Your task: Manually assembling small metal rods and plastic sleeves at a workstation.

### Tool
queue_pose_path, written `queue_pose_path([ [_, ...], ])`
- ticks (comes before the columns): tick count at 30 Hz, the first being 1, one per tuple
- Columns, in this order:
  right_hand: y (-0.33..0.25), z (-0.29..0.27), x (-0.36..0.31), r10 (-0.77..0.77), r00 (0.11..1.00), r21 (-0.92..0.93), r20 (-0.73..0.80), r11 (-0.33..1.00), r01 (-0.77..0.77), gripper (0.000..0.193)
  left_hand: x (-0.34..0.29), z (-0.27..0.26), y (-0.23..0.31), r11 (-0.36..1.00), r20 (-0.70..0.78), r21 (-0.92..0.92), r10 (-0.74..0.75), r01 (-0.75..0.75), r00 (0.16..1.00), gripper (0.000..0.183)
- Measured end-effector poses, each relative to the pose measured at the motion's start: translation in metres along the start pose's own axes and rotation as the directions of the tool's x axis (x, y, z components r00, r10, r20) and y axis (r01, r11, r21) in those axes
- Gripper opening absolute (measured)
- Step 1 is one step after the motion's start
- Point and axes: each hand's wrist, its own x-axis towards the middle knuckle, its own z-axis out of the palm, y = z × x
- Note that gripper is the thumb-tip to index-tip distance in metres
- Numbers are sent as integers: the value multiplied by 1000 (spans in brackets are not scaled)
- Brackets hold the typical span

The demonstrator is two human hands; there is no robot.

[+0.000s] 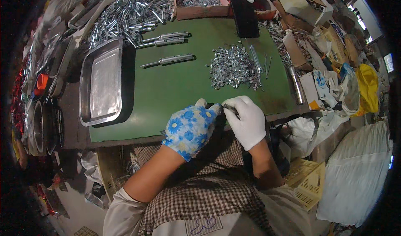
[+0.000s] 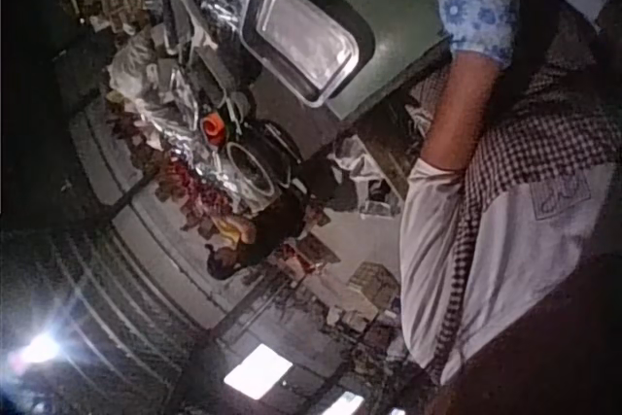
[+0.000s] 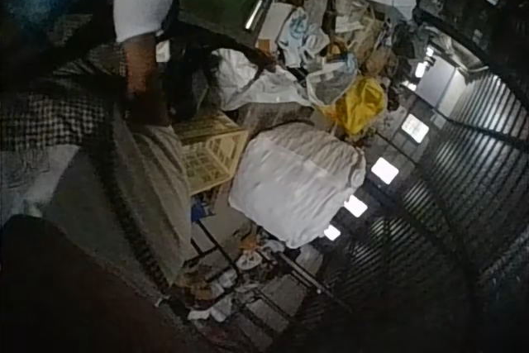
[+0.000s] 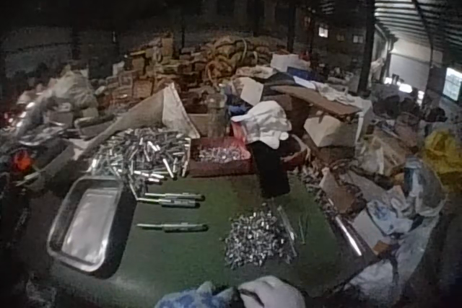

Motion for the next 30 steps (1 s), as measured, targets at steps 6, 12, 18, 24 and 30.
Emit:
queue_pose_path([
  [6, -3, 2, 3, 27, 999, 6, -29, 1000, -27, 15, 2, -1, 1, 999, 29, -36, -39, 40, 999, 30],
  [12, -4, 1, -1, 20, 999, -58, -30, 998, -22, 14, 1, -1, -1, 1000, 18, -19, 2, -2, 1000, 30],
  [18, 4, -5, 18, -13, 999, 19, -50, 1000, 14, 15, 1, 0, -1, 1000, 11, -17, -21, 21, 1000, 31],
  [24, 4, 3, 52, -68, 994, -242, 88, 966, 88, 13, 5, 0, 2, 999, 66, 2, -47, 47, 997, 32],
  [30, 6, -13, 39, -53, 987, -264, 153, 960, 92, 12, -1, 2, -3, 1000, 15, -21, -15, 16, 1000, 32],
])
